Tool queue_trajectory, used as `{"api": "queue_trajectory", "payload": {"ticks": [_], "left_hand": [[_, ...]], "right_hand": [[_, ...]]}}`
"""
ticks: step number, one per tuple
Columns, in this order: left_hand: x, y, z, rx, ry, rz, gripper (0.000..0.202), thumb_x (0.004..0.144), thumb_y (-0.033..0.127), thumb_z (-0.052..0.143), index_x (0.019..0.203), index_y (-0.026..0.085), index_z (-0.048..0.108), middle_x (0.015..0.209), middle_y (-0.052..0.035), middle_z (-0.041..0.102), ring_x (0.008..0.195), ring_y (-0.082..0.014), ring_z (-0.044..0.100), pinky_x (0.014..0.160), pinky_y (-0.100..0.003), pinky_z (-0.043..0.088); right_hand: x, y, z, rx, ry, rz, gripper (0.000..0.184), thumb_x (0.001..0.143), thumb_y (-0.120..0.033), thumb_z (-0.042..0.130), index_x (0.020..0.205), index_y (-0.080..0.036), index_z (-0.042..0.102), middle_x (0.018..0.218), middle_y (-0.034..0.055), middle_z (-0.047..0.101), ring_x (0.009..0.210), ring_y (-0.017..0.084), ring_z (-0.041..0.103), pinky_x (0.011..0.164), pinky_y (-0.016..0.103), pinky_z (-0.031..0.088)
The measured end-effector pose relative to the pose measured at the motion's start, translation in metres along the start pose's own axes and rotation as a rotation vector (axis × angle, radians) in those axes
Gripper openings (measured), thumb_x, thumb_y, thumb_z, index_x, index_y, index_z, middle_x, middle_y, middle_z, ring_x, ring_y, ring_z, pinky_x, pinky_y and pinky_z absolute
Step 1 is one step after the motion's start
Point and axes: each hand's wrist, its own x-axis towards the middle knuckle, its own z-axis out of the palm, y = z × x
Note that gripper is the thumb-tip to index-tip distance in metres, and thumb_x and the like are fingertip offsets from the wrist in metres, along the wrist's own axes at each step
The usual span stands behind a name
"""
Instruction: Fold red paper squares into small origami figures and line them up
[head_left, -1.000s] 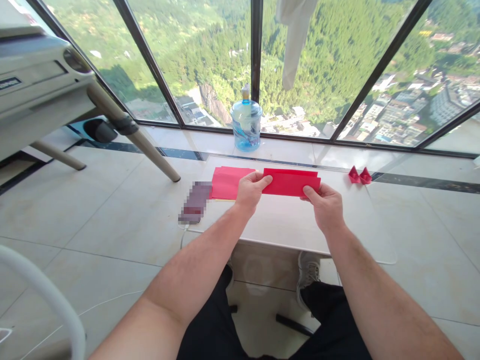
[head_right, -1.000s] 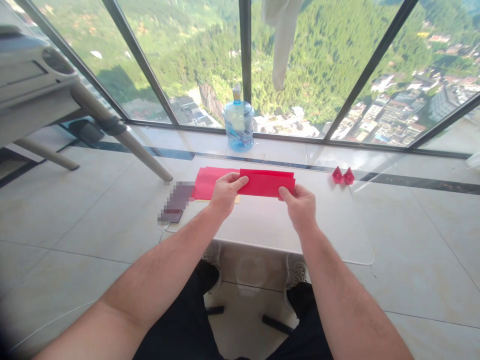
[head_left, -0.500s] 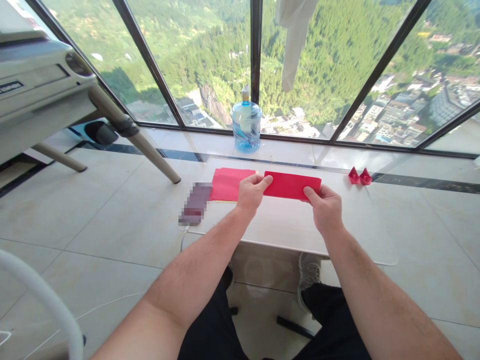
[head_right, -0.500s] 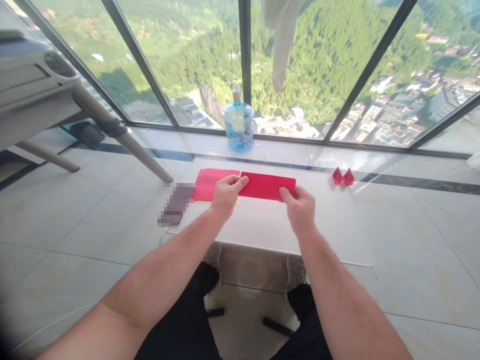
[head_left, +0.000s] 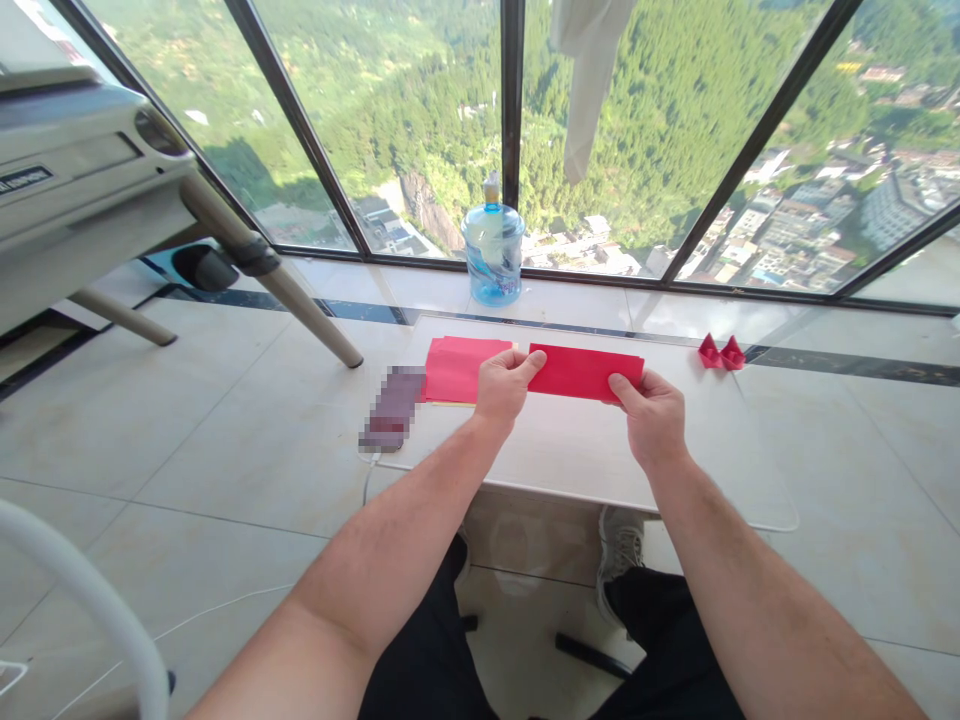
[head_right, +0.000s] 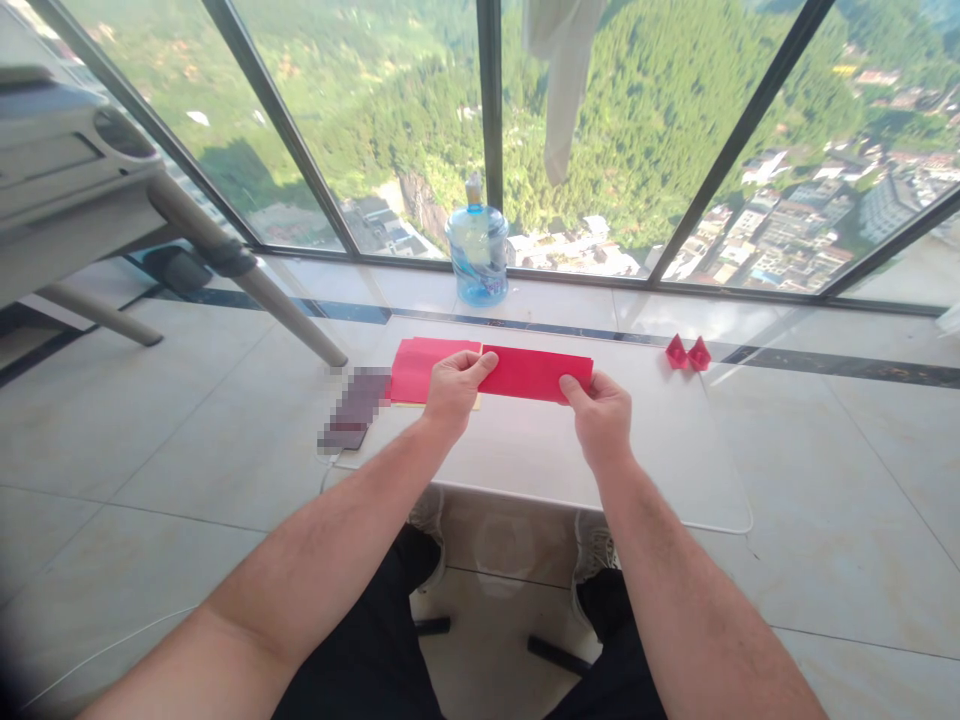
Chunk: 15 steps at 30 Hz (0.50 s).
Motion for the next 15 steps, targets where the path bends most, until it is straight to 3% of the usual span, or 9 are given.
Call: {"api": "queue_trajectory", "payload": {"ticks": [15], "left_hand": [[0.0018, -0.0011, 0.0007, -0.001, 0.013, -0.006, 0.04, 0.067, 0.05, 0.081, 0.058, 0.017, 0.058, 0.056, 0.0024, 0.047, 0.058, -0.0103, 0.045, 0.057, -0.026, 0.036]], "right_hand": [[0.0011, 0.0015, 0.0002, -0.005, 0.007, -0.01, 0.026, 0.07, -0.036, 0.082, 0.087, -0.018, 0.076, 0.08, 0.0036, 0.074, 0.074, 0.019, 0.067, 0.069, 0.034, 0.057]]}}
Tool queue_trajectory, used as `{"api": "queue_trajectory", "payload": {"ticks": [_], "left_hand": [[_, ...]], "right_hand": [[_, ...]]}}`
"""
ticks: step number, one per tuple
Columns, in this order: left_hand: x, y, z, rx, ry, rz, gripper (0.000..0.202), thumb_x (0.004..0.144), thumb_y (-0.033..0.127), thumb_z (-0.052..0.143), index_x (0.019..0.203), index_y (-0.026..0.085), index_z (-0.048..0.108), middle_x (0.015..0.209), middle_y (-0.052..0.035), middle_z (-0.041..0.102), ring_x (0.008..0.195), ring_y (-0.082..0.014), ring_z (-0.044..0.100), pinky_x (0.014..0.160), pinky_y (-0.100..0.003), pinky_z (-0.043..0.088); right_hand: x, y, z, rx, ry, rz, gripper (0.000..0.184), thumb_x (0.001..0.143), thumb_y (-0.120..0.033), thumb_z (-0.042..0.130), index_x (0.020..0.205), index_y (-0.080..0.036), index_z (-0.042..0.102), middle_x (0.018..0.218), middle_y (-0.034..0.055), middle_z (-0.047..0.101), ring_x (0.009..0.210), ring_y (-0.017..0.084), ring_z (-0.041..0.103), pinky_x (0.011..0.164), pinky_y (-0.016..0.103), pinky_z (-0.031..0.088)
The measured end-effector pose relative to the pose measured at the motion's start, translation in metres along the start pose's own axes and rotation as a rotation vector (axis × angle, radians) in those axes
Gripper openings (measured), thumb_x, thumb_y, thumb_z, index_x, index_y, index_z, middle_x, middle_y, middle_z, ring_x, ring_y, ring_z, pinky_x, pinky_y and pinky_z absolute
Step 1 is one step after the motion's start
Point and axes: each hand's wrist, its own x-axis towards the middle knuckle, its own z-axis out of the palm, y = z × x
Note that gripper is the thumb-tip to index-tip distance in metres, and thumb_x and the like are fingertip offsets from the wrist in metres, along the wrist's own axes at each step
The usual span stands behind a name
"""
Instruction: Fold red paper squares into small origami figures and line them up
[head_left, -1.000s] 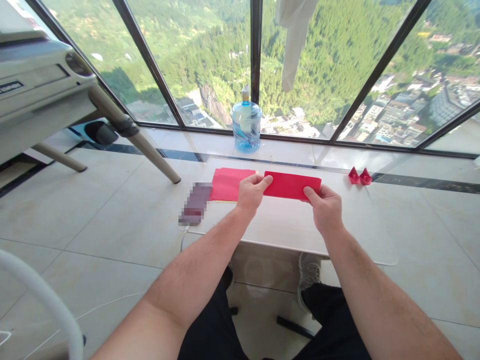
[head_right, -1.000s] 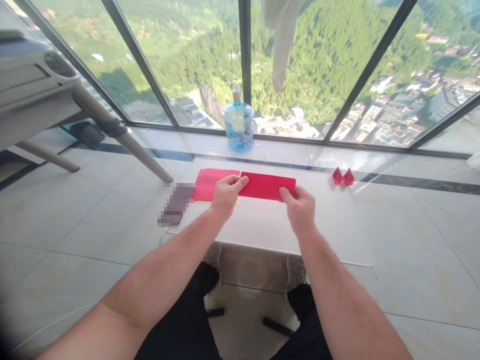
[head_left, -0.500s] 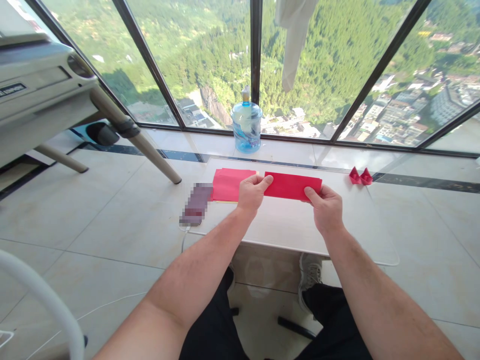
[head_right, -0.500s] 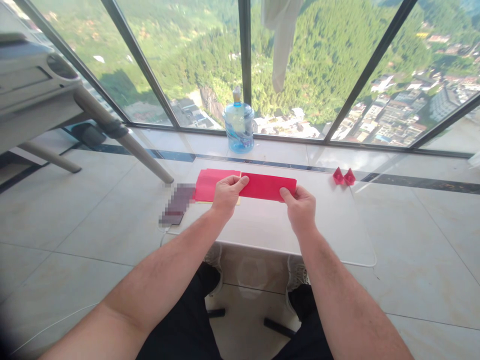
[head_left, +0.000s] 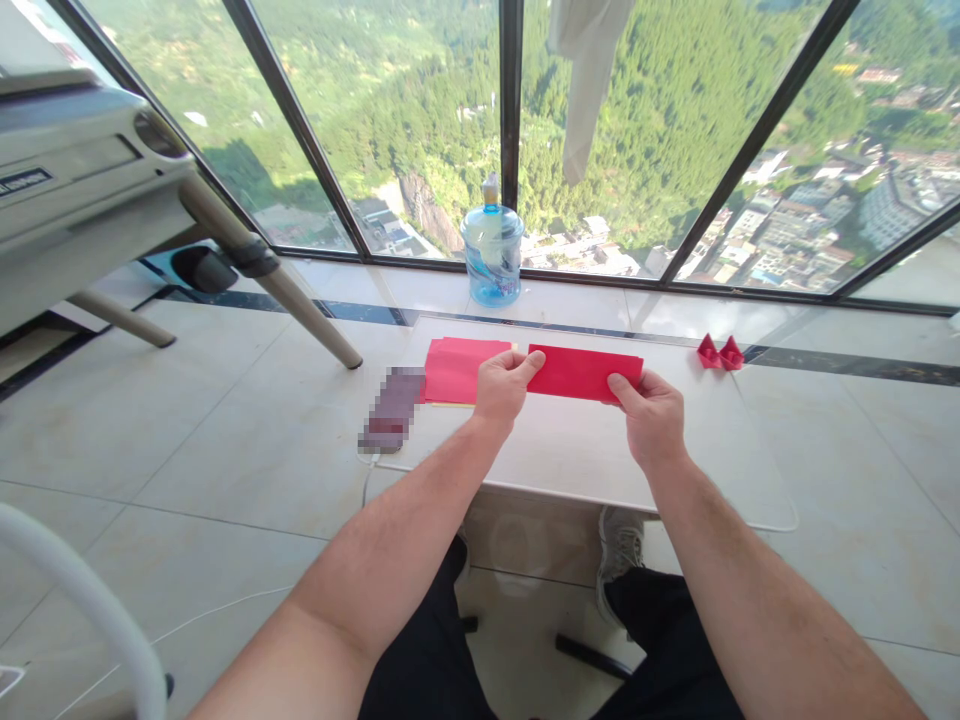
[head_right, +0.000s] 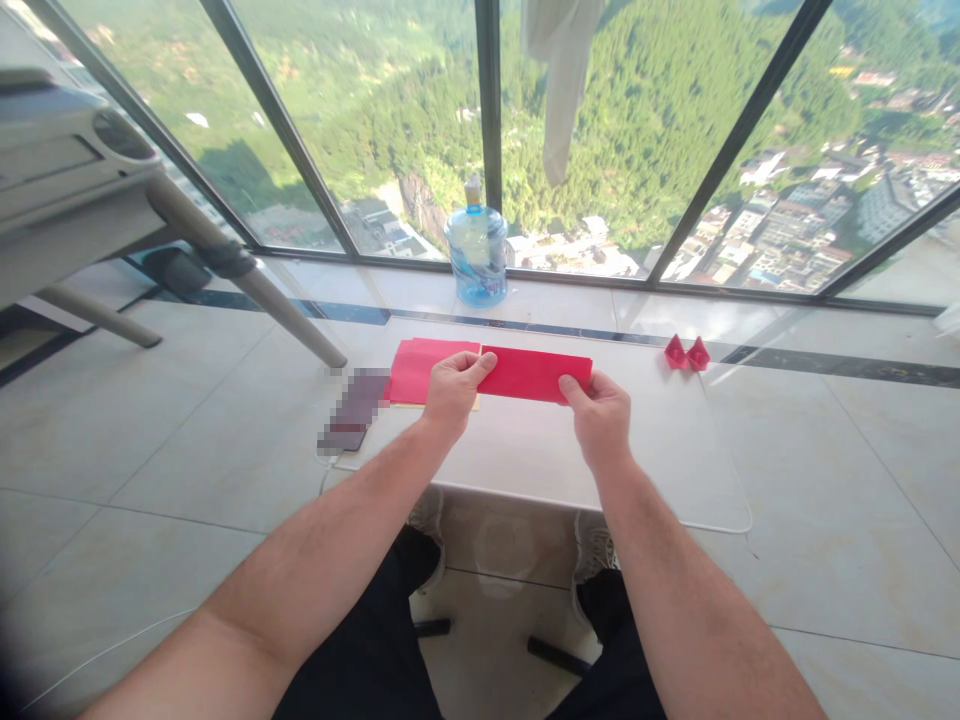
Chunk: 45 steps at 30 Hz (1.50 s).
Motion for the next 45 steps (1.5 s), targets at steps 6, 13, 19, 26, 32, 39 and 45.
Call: {"api": "queue_trajectory", "payload": {"ticks": [6, 13, 19, 26, 32, 39, 45], "left_hand": [[0.0, -0.001, 0.0, -0.001, 0.001, -0.009, 0.041, 0.067, 0.05, 0.081, 0.059, 0.017, 0.058, 0.056, 0.0025, 0.048, 0.058, -0.0101, 0.045, 0.057, -0.026, 0.036], [0.001, 0.004, -0.003, 0.034, -0.014, 0.027, 0.039, 0.068, 0.048, 0.079, 0.058, 0.018, 0.057, 0.056, 0.0029, 0.047, 0.056, -0.0095, 0.042, 0.055, -0.025, 0.033], [0.002, 0.011, -0.008, 0.29, -0.323, -0.018, 0.034, 0.067, 0.046, 0.078, 0.059, 0.016, 0.063, 0.056, 0.0001, 0.056, 0.054, -0.0116, 0.048, 0.051, -0.025, 0.033], [-0.009, 0.014, 0.004, 0.428, -0.597, 0.017, 0.034, 0.067, 0.045, 0.077, 0.058, 0.014, 0.064, 0.053, 0.001, 0.054, 0.052, -0.0098, 0.045, 0.048, -0.023, 0.031], [-0.009, 0.013, 0.007, 0.309, -0.538, -0.043, 0.034, 0.064, 0.045, 0.08, 0.064, 0.014, 0.068, 0.057, 0.0002, 0.059, 0.054, -0.0104, 0.049, 0.051, -0.023, 0.033], [-0.017, 0.002, 0.019, -0.081, -0.327, -0.205, 0.028, 0.058, 0.032, 0.085, 0.068, 0.014, 0.066, 0.067, -0.0022, 0.066, 0.064, -0.0132, 0.06, 0.064, -0.027, 0.045], [-0.021, 0.004, 0.023, -0.103, -0.256, -0.185, 0.025, 0.059, 0.031, 0.084, 0.067, 0.014, 0.066, 0.064, -0.0028, 0.067, 0.062, -0.0143, 0.061, 0.061, -0.028, 0.047]], "right_hand": [[0.0, 0.001, 0.0, -0.014, 0.007, -0.008, 0.028, 0.07, -0.038, 0.082, 0.088, -0.018, 0.075, 0.08, 0.004, 0.074, 0.074, 0.02, 0.068, 0.07, 0.035, 0.058], [0.005, -0.005, -0.006, -0.034, -0.032, 0.0, 0.033, 0.071, -0.04, 0.082, 0.095, -0.019, 0.072, 0.091, 0.0056, 0.075, 0.084, 0.022, 0.071, 0.076, 0.038, 0.059], [0.019, -0.028, -0.023, -0.36, -0.285, -0.005, 0.04, 0.074, -0.043, 0.079, 0.107, -0.021, 0.075, 0.11, 0.0098, 0.075, 0.1, 0.025, 0.069, 0.083, 0.037, 0.056], [0.005, -0.037, -0.009, -0.528, -0.61, 0.138, 0.026, 0.075, -0.043, 0.075, 0.08, -0.018, 0.077, 0.076, 0.0057, 0.076, 0.069, 0.022, 0.069, 0.05, 0.025, 0.048], [-0.001, -0.035, -0.002, -0.398, -0.452, 0.201, 0.023, 0.07, -0.041, 0.076, 0.07, -0.018, 0.071, 0.066, 0.0029, 0.072, 0.057, 0.019, 0.065, 0.044, 0.024, 0.045], [-0.006, -0.026, 0.009, -0.219, -0.204, 0.186, 0.026, 0.068, -0.044, 0.078, 0.069, -0.02, 0.068, 0.066, 0.0024, 0.071, 0.057, 0.02, 0.066, 0.046, 0.028, 0.049], [-0.006, -0.021, 0.012, -0.137, -0.206, 0.191, 0.026, 0.067, -0.043, 0.079, 0.069, -0.019, 0.068, 0.066, 0.0013, 0.071, 0.059, 0.018, 0.065, 0.051, 0.027, 0.049]]}}
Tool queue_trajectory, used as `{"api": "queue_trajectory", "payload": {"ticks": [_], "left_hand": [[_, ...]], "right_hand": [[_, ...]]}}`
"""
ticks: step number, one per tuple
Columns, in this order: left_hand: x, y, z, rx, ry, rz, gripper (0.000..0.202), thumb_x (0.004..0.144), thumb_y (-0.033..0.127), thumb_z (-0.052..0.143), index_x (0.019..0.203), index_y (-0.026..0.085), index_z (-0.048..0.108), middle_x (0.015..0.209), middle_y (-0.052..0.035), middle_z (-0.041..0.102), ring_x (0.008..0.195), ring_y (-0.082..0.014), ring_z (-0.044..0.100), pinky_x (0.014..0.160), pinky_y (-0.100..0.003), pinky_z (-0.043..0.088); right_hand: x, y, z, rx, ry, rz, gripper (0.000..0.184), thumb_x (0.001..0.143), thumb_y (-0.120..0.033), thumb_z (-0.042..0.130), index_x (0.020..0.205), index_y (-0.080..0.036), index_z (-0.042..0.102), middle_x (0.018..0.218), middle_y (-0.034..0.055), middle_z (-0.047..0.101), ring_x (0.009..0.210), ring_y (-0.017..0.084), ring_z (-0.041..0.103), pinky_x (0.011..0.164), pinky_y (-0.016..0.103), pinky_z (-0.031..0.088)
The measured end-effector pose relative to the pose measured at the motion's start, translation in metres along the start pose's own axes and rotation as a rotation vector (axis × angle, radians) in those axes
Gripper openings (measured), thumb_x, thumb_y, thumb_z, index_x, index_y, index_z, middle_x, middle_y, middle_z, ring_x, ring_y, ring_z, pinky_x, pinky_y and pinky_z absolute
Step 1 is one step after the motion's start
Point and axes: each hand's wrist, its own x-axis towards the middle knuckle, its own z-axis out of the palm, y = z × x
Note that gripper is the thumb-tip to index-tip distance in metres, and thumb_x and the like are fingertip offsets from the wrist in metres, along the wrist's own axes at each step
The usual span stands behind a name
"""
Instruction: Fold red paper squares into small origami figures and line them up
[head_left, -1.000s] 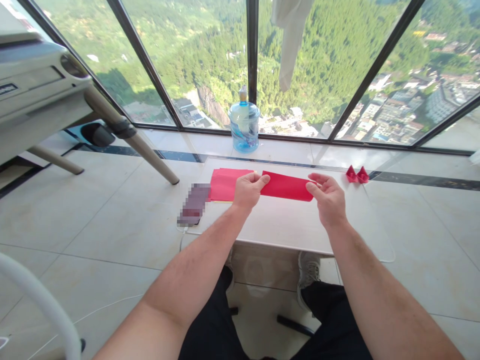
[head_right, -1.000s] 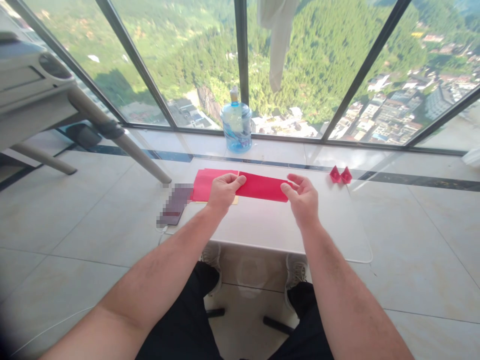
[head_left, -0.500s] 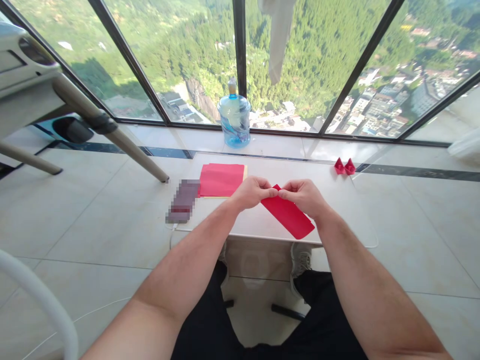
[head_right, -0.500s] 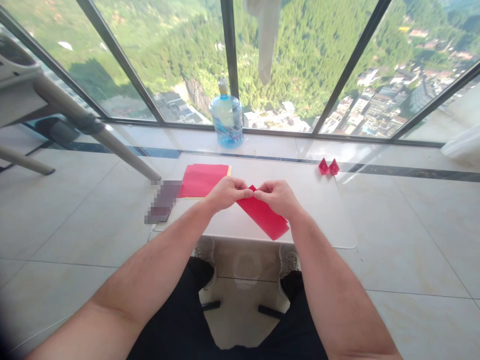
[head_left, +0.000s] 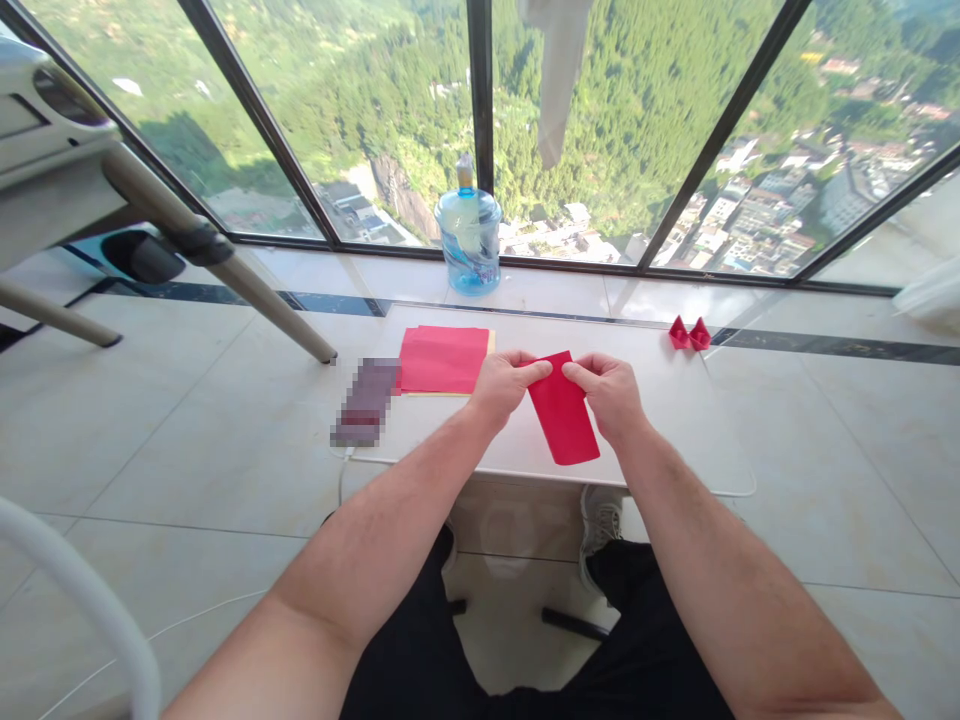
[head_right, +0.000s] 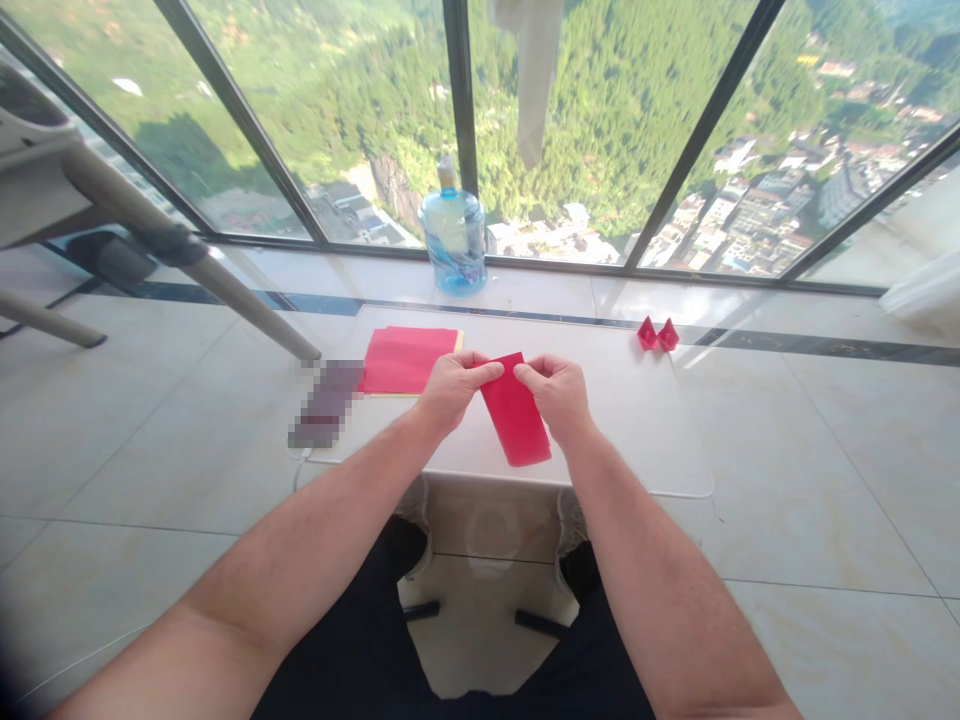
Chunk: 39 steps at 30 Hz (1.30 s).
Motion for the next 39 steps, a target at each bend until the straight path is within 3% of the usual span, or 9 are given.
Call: {"api": "queue_trajectory", "payload": {"ticks": [3, 6, 14, 19, 21, 25, 28, 34, 39], "left_hand": [[0.0, 0.004, -0.003, 0.076, -0.051, -0.002, 0.025, 0.058, 0.03, 0.085, 0.066, 0.014, 0.067, 0.063, -0.0025, 0.067, 0.062, -0.015, 0.062, 0.06, -0.027, 0.047], [-0.001, 0.006, -0.004, 0.099, -0.05, -0.006, 0.027, 0.059, 0.032, 0.086, 0.065, 0.014, 0.067, 0.063, -0.0027, 0.067, 0.063, -0.0156, 0.063, 0.059, -0.027, 0.046], [0.004, 0.002, -0.003, 0.005, 0.062, 0.079, 0.029, 0.064, 0.039, 0.083, 0.065, 0.013, 0.068, 0.064, -0.0034, 0.066, 0.061, -0.0124, 0.058, 0.062, -0.028, 0.047], [0.014, 0.005, -0.015, -0.024, 0.212, 0.157, 0.024, 0.07, 0.035, 0.078, 0.065, 0.015, 0.065, 0.061, -0.0012, 0.062, 0.059, -0.0092, 0.054, 0.062, -0.024, 0.044], [0.016, 0.007, -0.018, -0.031, 0.249, 0.144, 0.028, 0.071, 0.04, 0.078, 0.068, 0.016, 0.064, 0.065, -0.0019, 0.063, 0.061, -0.0096, 0.055, 0.063, -0.024, 0.045], [0.013, 0.006, -0.013, -0.032, 0.06, 0.029, 0.043, 0.07, 0.055, 0.078, 0.081, 0.015, 0.07, 0.084, -0.0073, 0.071, 0.075, -0.0145, 0.064, 0.068, -0.027, 0.048], [0.008, 0.003, -0.003, -0.02, -0.052, 0.004, 0.041, 0.062, 0.048, 0.085, 0.081, 0.014, 0.071, 0.082, -0.0071, 0.072, 0.075, -0.016, 0.065, 0.071, -0.029, 0.049], [0.007, -0.001, 0.002, 0.019, 0.038, 0.063, 0.029, 0.065, 0.037, 0.081, 0.062, 0.013, 0.065, 0.063, -0.003, 0.065, 0.062, -0.0121, 0.058, 0.063, -0.027, 0.046], [0.006, 0.002, 0.001, -0.021, 0.057, 0.072, 0.025, 0.063, 0.033, 0.08, 0.069, 0.014, 0.065, 0.066, -0.0012, 0.065, 0.063, -0.0114, 0.058, 0.063, -0.026, 0.045]], "right_hand": [[0.001, 0.001, -0.001, -0.004, -0.055, -0.013, 0.025, 0.066, -0.041, 0.08, 0.07, -0.019, 0.069, 0.064, 0.0004, 0.069, 0.058, 0.015, 0.062, 0.052, 0.025, 0.047], [0.002, 0.002, -0.001, -0.006, -0.019, -0.029, 0.027, 0.066, -0.042, 0.08, 0.067, -0.019, 0.066, 0.061, -0.0002, 0.067, 0.056, 0.015, 0.059, 0.05, 0.025, 0.045], [0.004, 0.003, 0.004, 0.037, 0.128, -0.079, 0.026, 0.066, -0.04, 0.079, 0.062, -0.02, 0.062, 0.058, -0.0018, 0.062, 0.054, 0.013, 0.055, 0.05, 0.026, 0.044], [0.009, 0.002, -0.007, 0.125, 0.239, -0.058, 0.022, 0.064, -0.036, 0.079, 0.064, -0.021, 0.063, 0.058, -0.0019, 0.062, 0.056, 0.014, 0.056, 0.051, 0.027, 0.045], [0.011, 0.002, -0.012, 0.158, 0.264, -0.048, 0.022, 0.062, -0.035, 0.08, 0.063, -0.021, 0.063, 0.057, -0.0019, 0.061, 0.055, 0.014, 0.055, 0.05, 0.027, 0.044], [0.009, 0.001, -0.007, 0.145, 0.231, -0.044, 0.023, 0.062, -0.035, 0.08, 0.06, -0.021, 0.061, 0.055, -0.002, 0.06, 0.052, 0.013, 0.052, 0.047, 0.027, 0.041], [0.006, 0.001, 0.001, 0.146, 0.191, -0.044, 0.023, 0.063, -0.036, 0.079, 0.061, -0.021, 0.062, 0.055, -0.0019, 0.06, 0.052, 0.013, 0.052, 0.048, 0.028, 0.041], [0.006, -0.001, 0.005, 0.152, 0.224, -0.062, 0.024, 0.061, -0.036, 0.08, 0.06, -0.02, 0.062, 0.055, -0.0012, 0.061, 0.053, 0.014, 0.054, 0.048, 0.027, 0.042], [0.005, 0.0, 0.005, 0.149, 0.189, -0.066, 0.022, 0.062, -0.034, 0.079, 0.06, -0.019, 0.063, 0.053, -0.0026, 0.059, 0.05, 0.011, 0.05, 0.048, 0.026, 0.04]]}}
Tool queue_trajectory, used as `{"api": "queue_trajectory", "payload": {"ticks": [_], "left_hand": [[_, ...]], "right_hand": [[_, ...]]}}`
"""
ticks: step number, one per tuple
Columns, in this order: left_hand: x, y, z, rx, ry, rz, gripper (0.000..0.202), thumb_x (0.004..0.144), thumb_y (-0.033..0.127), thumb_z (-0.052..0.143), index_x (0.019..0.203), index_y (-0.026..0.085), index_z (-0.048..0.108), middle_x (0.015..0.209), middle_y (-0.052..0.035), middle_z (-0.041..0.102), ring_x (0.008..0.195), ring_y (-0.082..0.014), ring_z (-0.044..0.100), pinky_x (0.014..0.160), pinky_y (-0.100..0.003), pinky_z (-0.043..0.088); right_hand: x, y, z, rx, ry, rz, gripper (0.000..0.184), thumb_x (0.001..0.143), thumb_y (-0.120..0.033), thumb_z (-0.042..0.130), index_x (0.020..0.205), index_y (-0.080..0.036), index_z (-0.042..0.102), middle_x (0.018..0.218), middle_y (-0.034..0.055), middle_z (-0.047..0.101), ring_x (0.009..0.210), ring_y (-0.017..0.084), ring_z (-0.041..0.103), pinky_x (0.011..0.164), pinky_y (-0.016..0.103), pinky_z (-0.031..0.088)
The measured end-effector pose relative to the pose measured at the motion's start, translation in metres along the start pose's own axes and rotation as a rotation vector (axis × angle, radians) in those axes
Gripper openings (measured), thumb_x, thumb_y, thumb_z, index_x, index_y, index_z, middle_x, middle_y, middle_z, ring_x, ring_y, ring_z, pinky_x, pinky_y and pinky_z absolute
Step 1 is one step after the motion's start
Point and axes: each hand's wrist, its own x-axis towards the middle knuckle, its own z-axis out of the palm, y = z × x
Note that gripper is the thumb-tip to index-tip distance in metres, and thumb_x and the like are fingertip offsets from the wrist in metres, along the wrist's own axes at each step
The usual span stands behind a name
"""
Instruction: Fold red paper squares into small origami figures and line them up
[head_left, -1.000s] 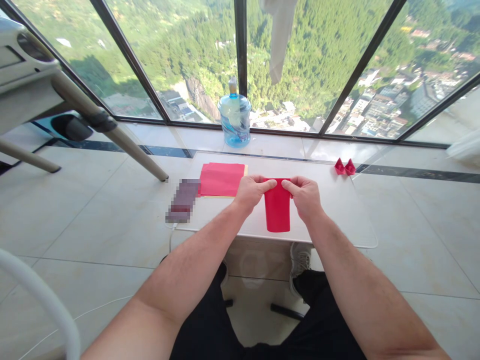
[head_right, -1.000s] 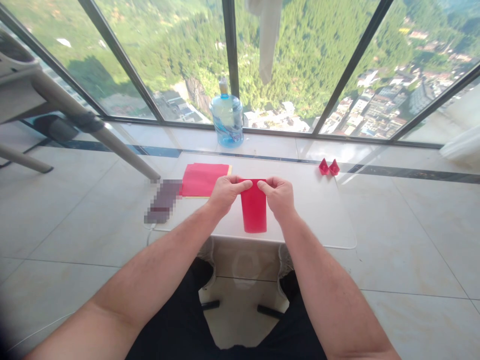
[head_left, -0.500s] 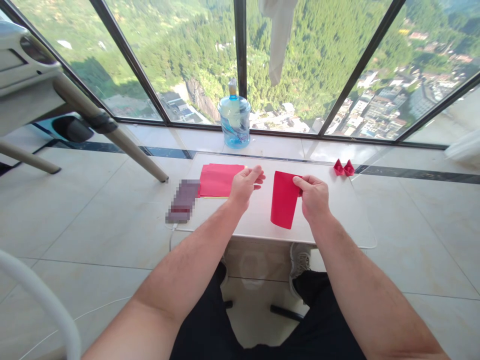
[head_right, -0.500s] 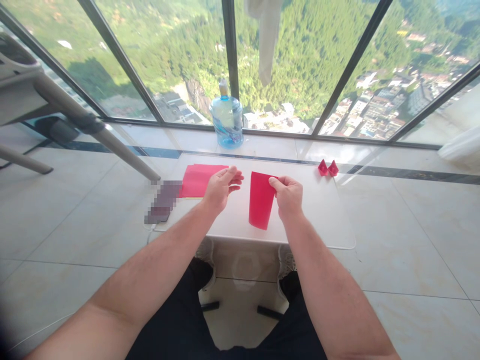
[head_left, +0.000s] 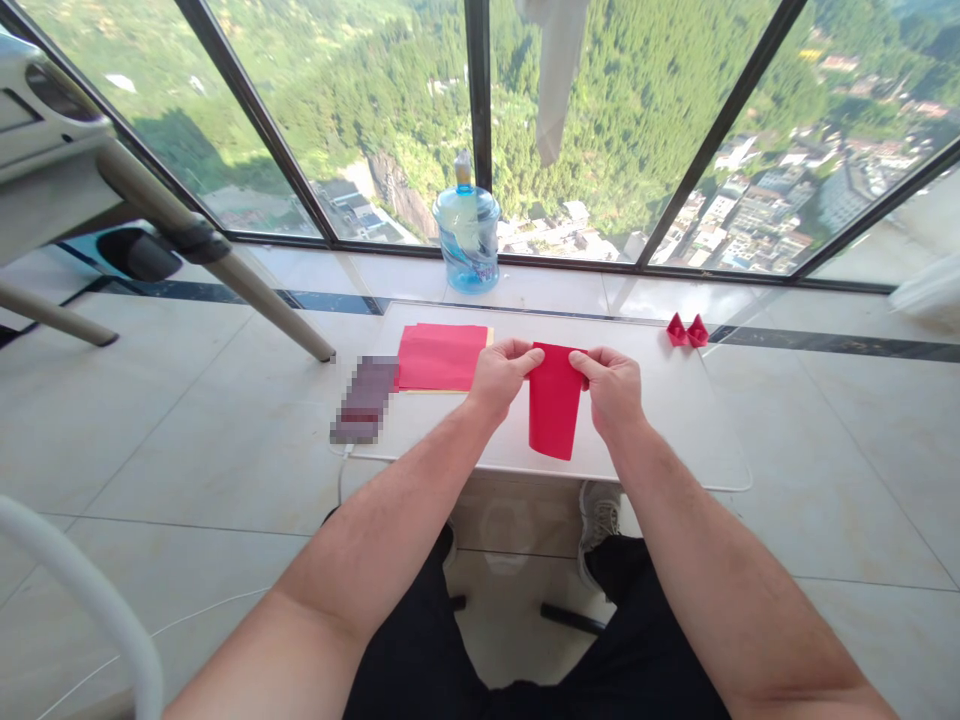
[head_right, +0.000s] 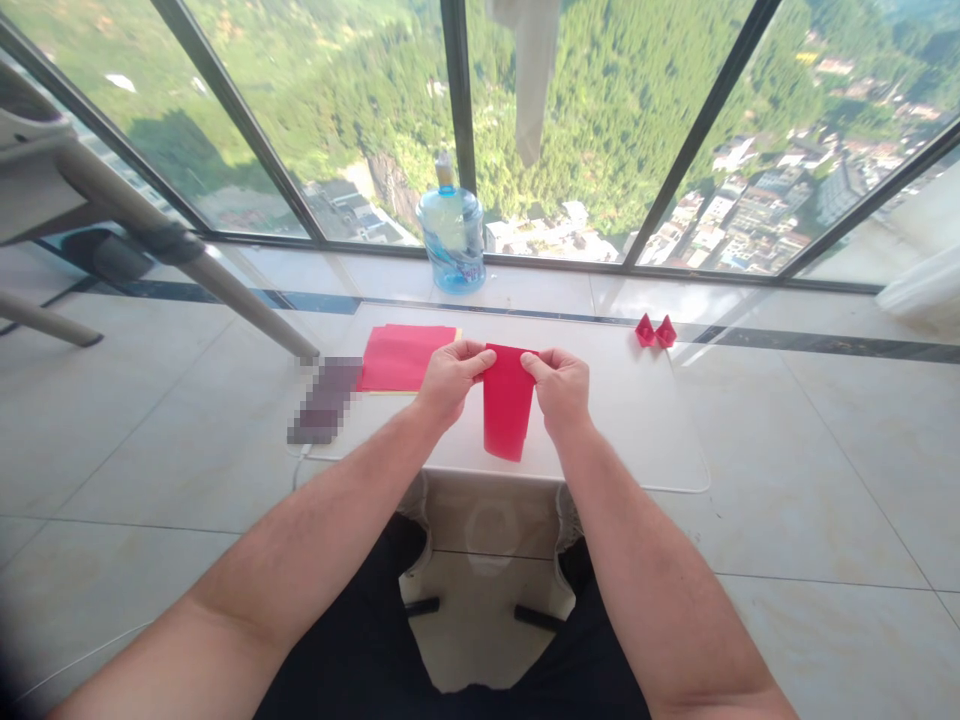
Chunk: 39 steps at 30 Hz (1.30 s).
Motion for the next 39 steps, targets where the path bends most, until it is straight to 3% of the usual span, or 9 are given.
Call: {"api": "queue_trajectory", "payload": {"ticks": [6, 10, 13, 19, 25, 31, 36, 39], "left_hand": [[-0.002, 0.002, 0.003, -0.07, 0.048, 0.012, 0.023, 0.065, 0.03, 0.078, 0.067, 0.014, 0.062, 0.063, 0.0017, 0.059, 0.06, -0.0089, 0.054, 0.06, -0.023, 0.043], [-0.004, 0.0, 0.004, -0.102, 0.006, -0.008, 0.032, 0.069, 0.042, 0.078, 0.071, 0.014, 0.063, 0.067, -0.0001, 0.063, 0.061, -0.0096, 0.056, 0.06, -0.023, 0.044], [-0.004, -0.002, 0.002, -0.042, -0.053, -0.046, 0.036, 0.065, 0.044, 0.082, 0.07, 0.013, 0.065, 0.068, -0.002, 0.065, 0.062, -0.0115, 0.059, 0.061, -0.025, 0.046], [-0.003, -0.006, 0.001, 0.054, 0.01, -0.013, 0.034, 0.068, 0.041, 0.081, 0.063, 0.013, 0.063, 0.062, -0.0015, 0.062, 0.058, -0.0103, 0.056, 0.059, -0.025, 0.046], [-0.006, -0.004, 0.0, 0.067, -0.103, -0.106, 0.03, 0.068, 0.039, 0.081, 0.068, 0.013, 0.066, 0.071, -0.0053, 0.069, 0.065, -0.0144, 0.063, 0.063, -0.027, 0.049], [-0.001, -0.005, -0.003, 0.12, -0.015, -0.052, 0.029, 0.068, 0.036, 0.08, 0.06, 0.014, 0.062, 0.061, -0.0024, 0.064, 0.058, -0.0118, 0.058, 0.061, -0.027, 0.049], [-0.004, -0.006, -0.002, 0.087, -0.121, -0.107, 0.035, 0.069, 0.047, 0.08, 0.072, 0.014, 0.068, 0.072, -0.0055, 0.071, 0.066, -0.0149, 0.064, 0.064, -0.028, 0.05], [-0.007, -0.005, -0.001, 0.134, -0.112, -0.129, 0.031, 0.064, 0.04, 0.083, 0.067, 0.014, 0.067, 0.07, -0.0049, 0.07, 0.065, -0.0156, 0.063, 0.06, -0.028, 0.049]], "right_hand": [[-0.004, 0.0, 0.001, -0.019, -0.039, -0.003, 0.023, 0.063, -0.032, 0.08, 0.058, -0.018, 0.062, 0.053, -0.0036, 0.059, 0.05, 0.01, 0.05, 0.048, 0.025, 0.039], [-0.005, 0.0, 0.003, 0.02, -0.037, 0.01, 0.022, 0.064, -0.031, 0.079, 0.059, -0.018, 0.063, 0.055, -0.0032, 0.06, 0.052, 0.01, 0.051, 0.049, 0.024, 0.04], [-0.003, 0.0, 0.003, 0.054, -0.012, 0.009, 0.021, 0.062, -0.03, 0.08, 0.058, -0.018, 0.063, 0.053, -0.0039, 0.058, 0.05, 0.01, 0.049, 0.048, 0.024, 0.039], [0.003, 0.002, -0.001, 0.081, 0.05, 0.017, 0.021, 0.06, -0.029, 0.081, 0.06, -0.018, 0.064, 0.054, -0.0034, 0.059, 0.05, 0.01, 0.05, 0.047, 0.025, 0.039], [0.006, 0.004, -0.002, 0.106, 0.085, 0.048, 0.022, 0.059, -0.03, 0.081, 0.06, -0.019, 0.063, 0.054, -0.0027, 0.06, 0.052, 0.011, 0.051, 0.047, 0.025, 0.04], [0.014, 0.005, -0.006, 0.096, 0.151, 0.019, 0.021, 0.059, -0.029, 0.08, 0.06, -0.019, 0.062, 0.052, -0.004, 0.055, 0.048, 0.009, 0.043, 0.043, 0.024, 0.032], [0.015, 0.007, -0.005, 0.124, 0.157, 0.057, 0.021, 0.059, -0.03, 0.08, 0.06, -0.02, 0.061, 0.052, -0.004, 0.055, 0.049, 0.01, 0.044, 0.044, 0.024, 0.033], [0.015, 0.006, -0.005, 0.125, 0.148, 0.051, 0.022, 0.058, -0.03, 0.08, 0.06, -0.019, 0.061, 0.052, -0.0039, 0.055, 0.049, 0.009, 0.043, 0.043, 0.024, 0.032]]}}
